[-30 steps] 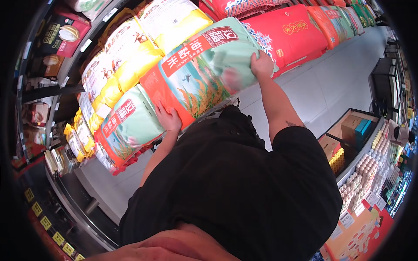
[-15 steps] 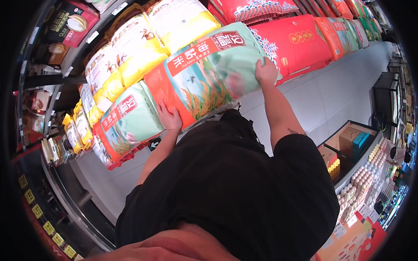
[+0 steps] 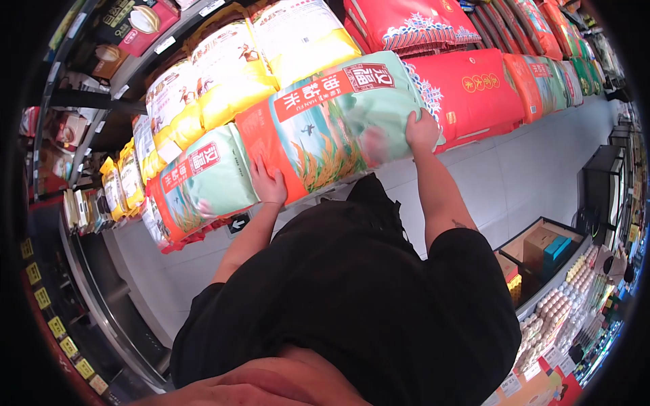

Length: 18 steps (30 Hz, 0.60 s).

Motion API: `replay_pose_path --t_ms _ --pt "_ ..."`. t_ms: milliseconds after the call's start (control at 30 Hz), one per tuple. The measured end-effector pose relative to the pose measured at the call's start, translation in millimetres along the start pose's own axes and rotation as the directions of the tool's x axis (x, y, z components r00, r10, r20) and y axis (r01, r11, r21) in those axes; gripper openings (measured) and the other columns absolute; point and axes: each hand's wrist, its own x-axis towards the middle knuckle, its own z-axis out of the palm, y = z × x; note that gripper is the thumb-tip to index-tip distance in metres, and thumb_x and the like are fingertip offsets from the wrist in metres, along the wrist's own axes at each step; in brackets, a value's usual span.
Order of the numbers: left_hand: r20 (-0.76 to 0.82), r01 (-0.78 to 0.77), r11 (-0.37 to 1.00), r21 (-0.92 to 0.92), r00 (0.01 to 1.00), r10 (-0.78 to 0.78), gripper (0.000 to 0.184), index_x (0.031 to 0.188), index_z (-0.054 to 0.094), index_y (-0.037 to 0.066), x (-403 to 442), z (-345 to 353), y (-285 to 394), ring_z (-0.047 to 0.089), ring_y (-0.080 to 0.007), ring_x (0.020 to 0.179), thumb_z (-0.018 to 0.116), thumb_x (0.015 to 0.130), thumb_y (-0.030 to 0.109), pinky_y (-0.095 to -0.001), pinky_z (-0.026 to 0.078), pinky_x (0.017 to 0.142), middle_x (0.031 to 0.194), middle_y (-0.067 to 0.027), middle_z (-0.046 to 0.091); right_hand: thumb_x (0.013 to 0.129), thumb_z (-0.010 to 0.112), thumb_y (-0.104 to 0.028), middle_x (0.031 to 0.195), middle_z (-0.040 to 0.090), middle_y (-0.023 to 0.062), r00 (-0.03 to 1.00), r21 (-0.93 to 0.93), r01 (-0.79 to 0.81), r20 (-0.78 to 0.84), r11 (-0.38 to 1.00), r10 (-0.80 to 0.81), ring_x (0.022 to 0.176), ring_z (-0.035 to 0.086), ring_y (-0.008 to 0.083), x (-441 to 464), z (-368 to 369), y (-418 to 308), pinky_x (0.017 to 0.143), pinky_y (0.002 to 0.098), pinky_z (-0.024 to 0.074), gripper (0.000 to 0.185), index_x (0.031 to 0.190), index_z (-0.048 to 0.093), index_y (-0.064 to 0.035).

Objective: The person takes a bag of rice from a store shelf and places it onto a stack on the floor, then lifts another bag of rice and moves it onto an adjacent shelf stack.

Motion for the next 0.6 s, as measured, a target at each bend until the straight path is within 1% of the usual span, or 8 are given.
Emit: replay_pose_path --t_ms 67,167,267,333,400,500,567,600 --pt "0.005 0.017 1.0 -0.006 1.0 -0.017 0.078 0.156 0.038 0.009 -0.5 -1.9 3.2 0.036 -0.046 0.145 0.067 0.088 0.031 -0.0541 0.032 0.117 0.159 -0.0288 0.033 0.096 0.051 -0.042 0.125 0.069 0.0207 1.0 -0.004 0.021 -0.01 1.0 -0.021 0.118 0.063 0.0391 -0.2 -0.6 0.6 0.103 0.0486 0.0474 0.054 0.13 0.066 -0.0034" --pt "0.0 0.026 1.0 0.006 1.0 -0.026 0.078 0.156 0.038 0.01 -0.3 -1.8 3.5 0.036 -0.0457 0.144 0.067 0.087 0.03 -0.054 0.032 0.117 0.158 -0.0284 0.034 0.096 0.051 -0.042 0.124 0.069 0.0232 0.999 0.01 0.035 0.02 0.999 -0.035 0.117 0.064 0.04 -2.2 -9.3 -3.5 0.102 0.0495 0.0477 0.055 0.129 0.065 -0.0003" --pt "0.014 0.05 0.999 0.015 0.999 -0.05 0.077 0.156 0.038 0.01 0.3 -4.2 3.7 0.037 -0.0462 0.144 0.067 0.087 0.03 -0.0536 0.032 0.117 0.157 -0.0286 0.035 0.096 0.052 -0.042 0.123 0.068 0.0257 0.995 0.008 0.098 -0.025 0.995 -0.098 0.115 0.065 0.0413 -0.4 -1.6 5.7 0.101 0.0504 0.0483 0.056 0.128 0.065 0.0023" --pt "0.014 0.055 0.998 0.015 0.998 -0.056 0.076 0.156 0.038 0.01 -0.8 -2.4 4.5 0.038 -0.0463 0.143 0.066 0.088 0.03 -0.053 0.033 0.117 0.157 -0.0288 0.036 0.096 0.052 -0.041 0.123 0.068 0.0262 0.993 0.011 0.116 -0.005 0.993 -0.116 0.115 0.064 0.042 1.8 -1.0 9.9 0.101 0.0504 0.0481 0.056 0.128 0.064 0.004" --pt "0.0 0.05 0.998 0.024 0.999 -0.05 0.075 0.156 0.038 0.01 -1.5 -0.2 -1.2 0.038 -0.0461 0.143 0.066 0.089 0.03 -0.0522 0.034 0.117 0.157 -0.0289 0.036 0.096 0.055 -0.04 0.126 0.067 0.0264 0.994 0.049 0.103 0.025 0.993 -0.104 0.119 0.062 0.0427 2.2 0.2 12.4 0.104 0.0501 0.0467 0.057 0.13 0.063 0.0049" --pt "0.02 0.092 0.995 0.033 0.995 -0.093 0.07 0.154 0.04 0.007 -0.9 -13.5 13.7 0.042 -0.0458 0.14 0.065 0.091 0.027 -0.0486 0.037 0.116 0.158 -0.0287 0.035 0.095 0.057 -0.038 0.131 0.063 0.03 0.988 0.163 0.142 0.042 0.976 -0.151 0.123 0.06 0.0441 7.8 10.5 24.2 0.106 0.049 0.0451 0.061 0.136 0.057 0.0063" --pt "0.026 0.178 0.984 0.021 0.984 -0.179 0.071 0.154 0.04 0.007 -5.4 -13.3 13.9 0.042 -0.0455 0.141 0.066 0.092 0.03 -0.0478 0.036 0.117 0.159 -0.0281 0.034 0.094 0.058 -0.035 0.135 0.06 0.0321 0.982 0.266 0.148 0.075 0.953 -0.173 0.125 0.058 0.0452 16.6 14.5 34.7 0.107 0.0483 0.0445 0.063 0.14 0.053 0.007" --pt "0.035 0.22 0.975 0.015 0.975 -0.22 0.071 0.154 0.039 0.007 -12.9 -12.8 15.3 0.042 -0.0453 0.141 0.066 0.093 0.031 -0.0474 0.036 0.118 0.159 -0.0279 0.033 0.092 0.06 -0.032 0.136 0.059 0.0319 0.972 0.306 0.181 0.091 0.935 -0.218 0.127 0.057 0.0453 19.4 10.4 36.8 0.109 0.0485 0.0427 0.062 0.141 0.052 0.0068"
